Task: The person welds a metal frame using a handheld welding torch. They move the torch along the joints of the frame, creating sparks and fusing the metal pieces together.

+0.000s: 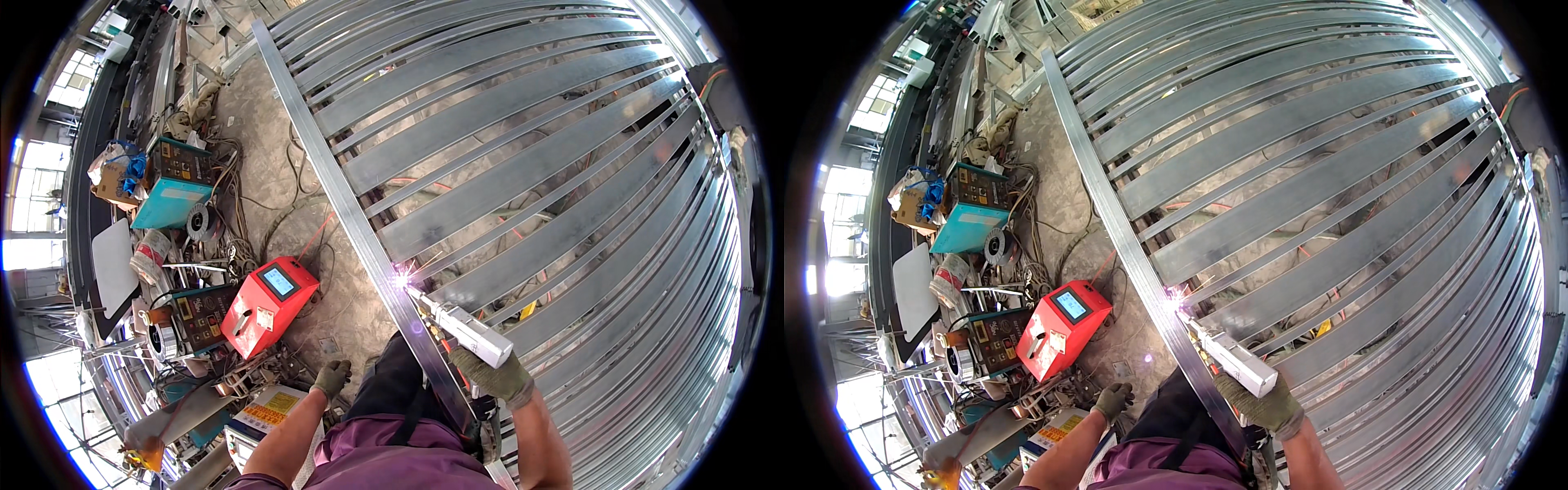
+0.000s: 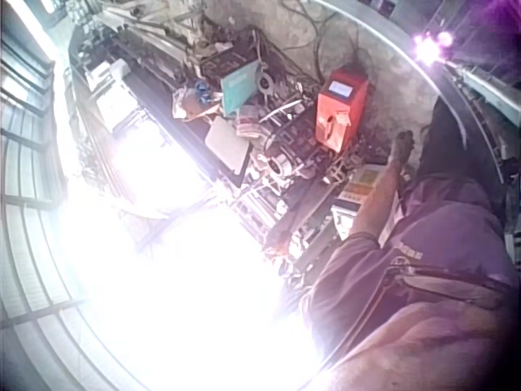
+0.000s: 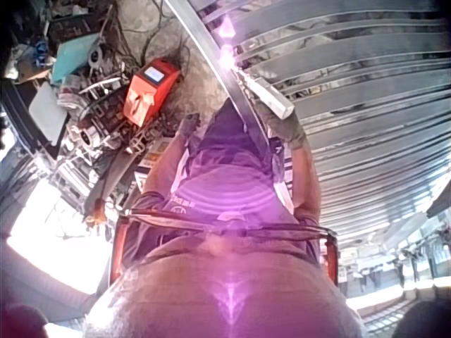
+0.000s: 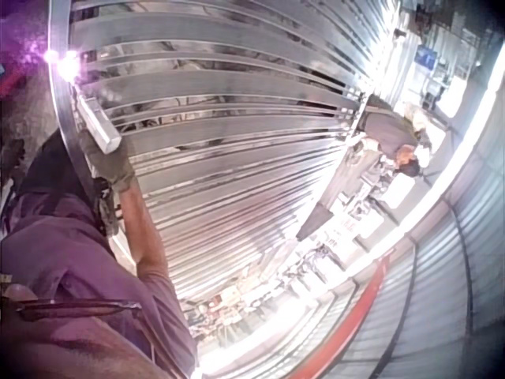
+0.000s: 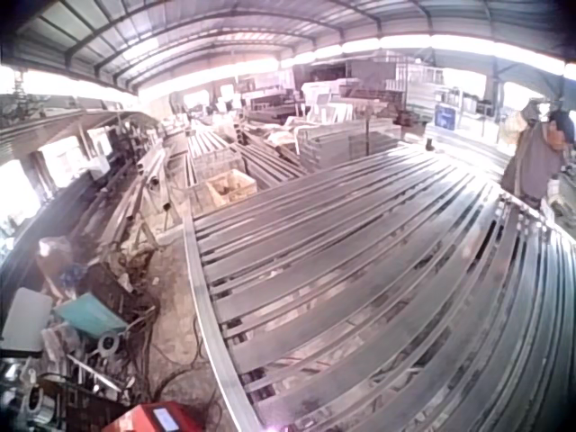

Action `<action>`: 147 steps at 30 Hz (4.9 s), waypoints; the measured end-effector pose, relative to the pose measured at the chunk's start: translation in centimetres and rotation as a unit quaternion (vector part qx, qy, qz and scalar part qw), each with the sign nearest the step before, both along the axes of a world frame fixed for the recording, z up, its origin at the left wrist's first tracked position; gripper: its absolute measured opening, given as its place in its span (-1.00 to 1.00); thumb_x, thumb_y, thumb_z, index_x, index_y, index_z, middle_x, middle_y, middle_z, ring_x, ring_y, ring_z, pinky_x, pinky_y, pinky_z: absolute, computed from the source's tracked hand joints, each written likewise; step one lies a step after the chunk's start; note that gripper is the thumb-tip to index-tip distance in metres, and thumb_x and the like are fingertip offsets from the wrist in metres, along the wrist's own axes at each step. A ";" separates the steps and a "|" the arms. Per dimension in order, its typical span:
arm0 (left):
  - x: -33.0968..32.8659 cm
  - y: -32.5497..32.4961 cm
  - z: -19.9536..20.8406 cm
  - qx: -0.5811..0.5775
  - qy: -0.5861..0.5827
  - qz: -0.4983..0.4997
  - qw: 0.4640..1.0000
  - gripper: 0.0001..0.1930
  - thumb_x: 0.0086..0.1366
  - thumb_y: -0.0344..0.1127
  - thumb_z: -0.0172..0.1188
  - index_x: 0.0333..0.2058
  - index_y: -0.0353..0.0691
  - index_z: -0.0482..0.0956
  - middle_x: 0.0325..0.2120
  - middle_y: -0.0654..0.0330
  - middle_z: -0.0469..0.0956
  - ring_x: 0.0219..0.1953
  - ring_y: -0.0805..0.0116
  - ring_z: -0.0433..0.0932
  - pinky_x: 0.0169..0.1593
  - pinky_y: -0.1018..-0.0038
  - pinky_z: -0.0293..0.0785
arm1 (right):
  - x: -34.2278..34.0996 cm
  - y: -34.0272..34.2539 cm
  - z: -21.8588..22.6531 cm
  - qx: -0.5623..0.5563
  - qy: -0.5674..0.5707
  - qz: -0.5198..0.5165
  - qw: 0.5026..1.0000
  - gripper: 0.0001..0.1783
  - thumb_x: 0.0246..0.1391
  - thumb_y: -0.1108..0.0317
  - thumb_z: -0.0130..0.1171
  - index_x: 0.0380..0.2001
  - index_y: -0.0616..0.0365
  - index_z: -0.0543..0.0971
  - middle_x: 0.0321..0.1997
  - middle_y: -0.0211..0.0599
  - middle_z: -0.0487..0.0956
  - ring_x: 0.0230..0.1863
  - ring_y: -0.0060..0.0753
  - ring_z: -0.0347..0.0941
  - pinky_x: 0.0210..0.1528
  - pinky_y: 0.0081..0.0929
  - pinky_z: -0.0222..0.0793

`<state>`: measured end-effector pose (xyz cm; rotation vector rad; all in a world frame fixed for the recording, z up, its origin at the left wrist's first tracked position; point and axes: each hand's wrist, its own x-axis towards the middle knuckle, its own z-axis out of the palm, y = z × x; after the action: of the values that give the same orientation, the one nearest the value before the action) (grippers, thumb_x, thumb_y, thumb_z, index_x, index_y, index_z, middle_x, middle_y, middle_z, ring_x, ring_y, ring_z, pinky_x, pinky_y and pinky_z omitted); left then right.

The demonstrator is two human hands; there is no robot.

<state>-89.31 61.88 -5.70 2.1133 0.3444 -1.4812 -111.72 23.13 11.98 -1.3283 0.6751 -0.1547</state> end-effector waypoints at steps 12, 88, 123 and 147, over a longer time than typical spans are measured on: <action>-0.2 0.5 -1.0 -0.001 0.002 0.003 1.000 -0.64 0.55 -0.01 0.22 -0.01 -0.21 0.66 -0.30 0.21 0.72 -0.38 0.40 0.62 -0.29 0.39 0.50 | 0.2 -0.1 0.2 -0.028 -0.002 0.001 1.000 -0.52 0.31 0.34 0.45 0.23 0.24 0.64 0.10 -0.18 0.78 0.09 -0.35 0.73 0.13 -0.39 0.64; -5.9 7.4 -0.1 0.031 -0.012 0.030 0.999 -0.60 0.53 -0.02 0.22 -0.03 -0.30 0.67 -0.32 0.19 0.67 -0.35 0.36 0.61 -0.27 0.38 0.52 | -4.4 1.3 -0.8 0.010 0.010 -0.005 1.000 -0.50 0.32 0.25 0.45 0.24 0.22 0.65 0.11 -0.22 0.77 0.09 -0.39 0.71 0.11 -0.37 0.62; -6.3 1.1 0.8 -0.016 0.004 0.012 1.000 -0.60 0.56 -0.03 0.22 -0.01 -0.32 0.66 -0.33 0.22 0.70 -0.37 0.40 0.63 -0.27 0.42 0.52 | -4.6 1.4 -1.3 -0.012 0.044 0.017 0.999 -0.52 0.29 0.21 0.47 0.21 0.13 0.67 0.06 -0.30 0.79 0.06 -0.42 0.73 0.06 -0.40 0.66; -6.1 0.9 1.5 -0.008 -0.013 0.022 1.000 -0.60 0.55 -0.06 0.24 -0.02 -0.36 0.68 -0.37 0.22 0.68 -0.39 0.43 0.60 -0.27 0.44 0.51 | -4.9 1.7 -1.4 0.177 0.008 -0.023 0.984 -0.46 0.31 0.27 0.45 0.30 0.07 0.60 0.22 -0.35 0.73 0.21 -0.44 0.67 0.24 -0.47 0.63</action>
<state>-95.39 62.80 -4.18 2.0967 0.3653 -1.4268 -116.61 24.86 10.58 -0.9731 0.7099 -0.0579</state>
